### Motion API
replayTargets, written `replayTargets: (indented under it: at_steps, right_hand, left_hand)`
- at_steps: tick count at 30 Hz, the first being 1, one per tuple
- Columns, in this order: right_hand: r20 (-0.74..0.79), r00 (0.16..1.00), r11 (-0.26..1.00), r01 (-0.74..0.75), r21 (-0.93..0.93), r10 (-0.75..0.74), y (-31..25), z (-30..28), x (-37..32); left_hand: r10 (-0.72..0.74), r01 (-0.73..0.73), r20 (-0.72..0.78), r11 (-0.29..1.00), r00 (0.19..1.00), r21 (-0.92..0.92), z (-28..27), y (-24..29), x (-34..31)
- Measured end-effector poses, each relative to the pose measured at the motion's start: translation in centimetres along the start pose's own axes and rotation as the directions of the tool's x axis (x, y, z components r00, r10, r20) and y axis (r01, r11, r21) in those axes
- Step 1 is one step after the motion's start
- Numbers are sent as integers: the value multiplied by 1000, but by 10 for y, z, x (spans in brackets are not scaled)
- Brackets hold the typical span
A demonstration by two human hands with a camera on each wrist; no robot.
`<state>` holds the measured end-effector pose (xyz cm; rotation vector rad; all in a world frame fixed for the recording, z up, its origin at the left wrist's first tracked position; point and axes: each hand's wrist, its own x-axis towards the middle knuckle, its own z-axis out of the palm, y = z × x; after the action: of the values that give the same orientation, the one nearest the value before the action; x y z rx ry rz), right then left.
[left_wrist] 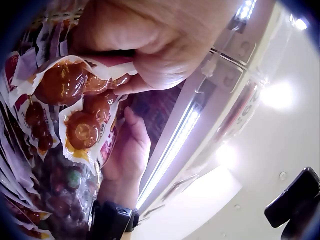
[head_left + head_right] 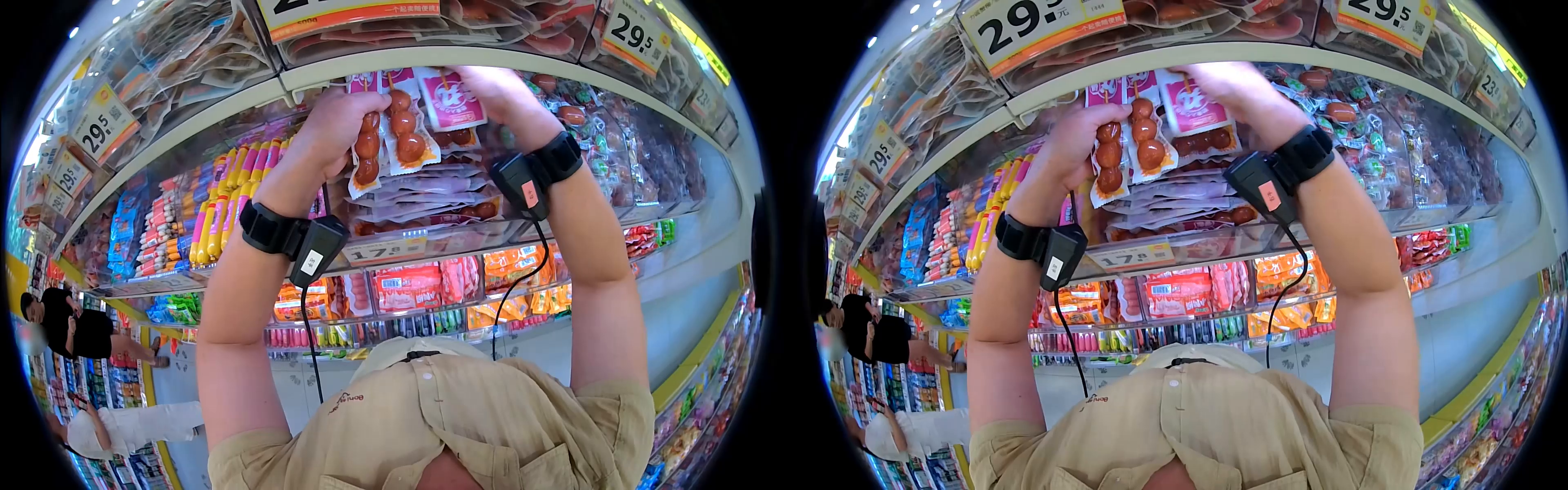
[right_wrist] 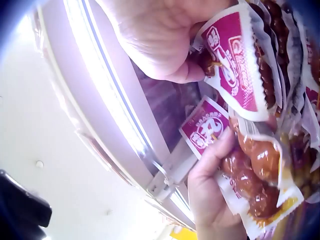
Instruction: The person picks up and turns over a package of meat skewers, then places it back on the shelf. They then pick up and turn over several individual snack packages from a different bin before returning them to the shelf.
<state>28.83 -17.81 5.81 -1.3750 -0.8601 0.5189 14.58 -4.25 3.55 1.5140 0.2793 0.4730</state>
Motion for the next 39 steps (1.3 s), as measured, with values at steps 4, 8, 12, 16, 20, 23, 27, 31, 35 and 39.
replayTargets:
  at_steps: [4, 8, 12, 16, 20, 23, 27, 31, 35, 39]
  right_hand:
    - [-7, 1000, 894, 7, -449, -11, -5, -18, 9]
    - [311, 947, 861, 219, -458, -75, 5, -13, 4]
    - [626, 767, 795, 291, -532, 138, 13, -11, 16]
    - [644, 765, 705, 442, -554, 27, 24, 9, 18]
    - [561, 828, 335, 525, -782, 13, 29, 19, 23]
    - [500, 866, 262, 489, -832, -26, 24, 26, 15]
    - [479, 877, 202, 475, -857, -30, 29, 26, 17]
    - [437, 898, 404, 380, -832, 55, 41, 26, 21]
    - [559, 829, 454, 504, -735, -14, 54, 20, 28]
    - [496, 857, 453, 500, -738, -137, 52, 11, 33]
  left_hand:
    - [-85, 87, 16, 989, 996, -124, 8, 15, -14]
    - [-88, 85, -15, 988, 996, -125, 3, 20, -15]
    - [-56, 67, 55, 969, 997, -237, -13, 13, -6]
    - [17, 14, 116, 965, 993, -260, -11, 10, -3]
    - [-55, 103, 169, 952, 984, -288, -13, 9, 0]
    - [-26, 69, 170, 965, 985, -253, -6, 18, -9]
    - [15, 27, 164, 967, 986, -252, -4, 18, -10]
    - [-57, 106, 184, 957, 981, -269, -4, 22, -13]
    - [-83, 121, 163, 962, 983, -243, -4, 21, -12]
    - [-78, 134, 209, 953, 975, -270, 0, 22, -14]
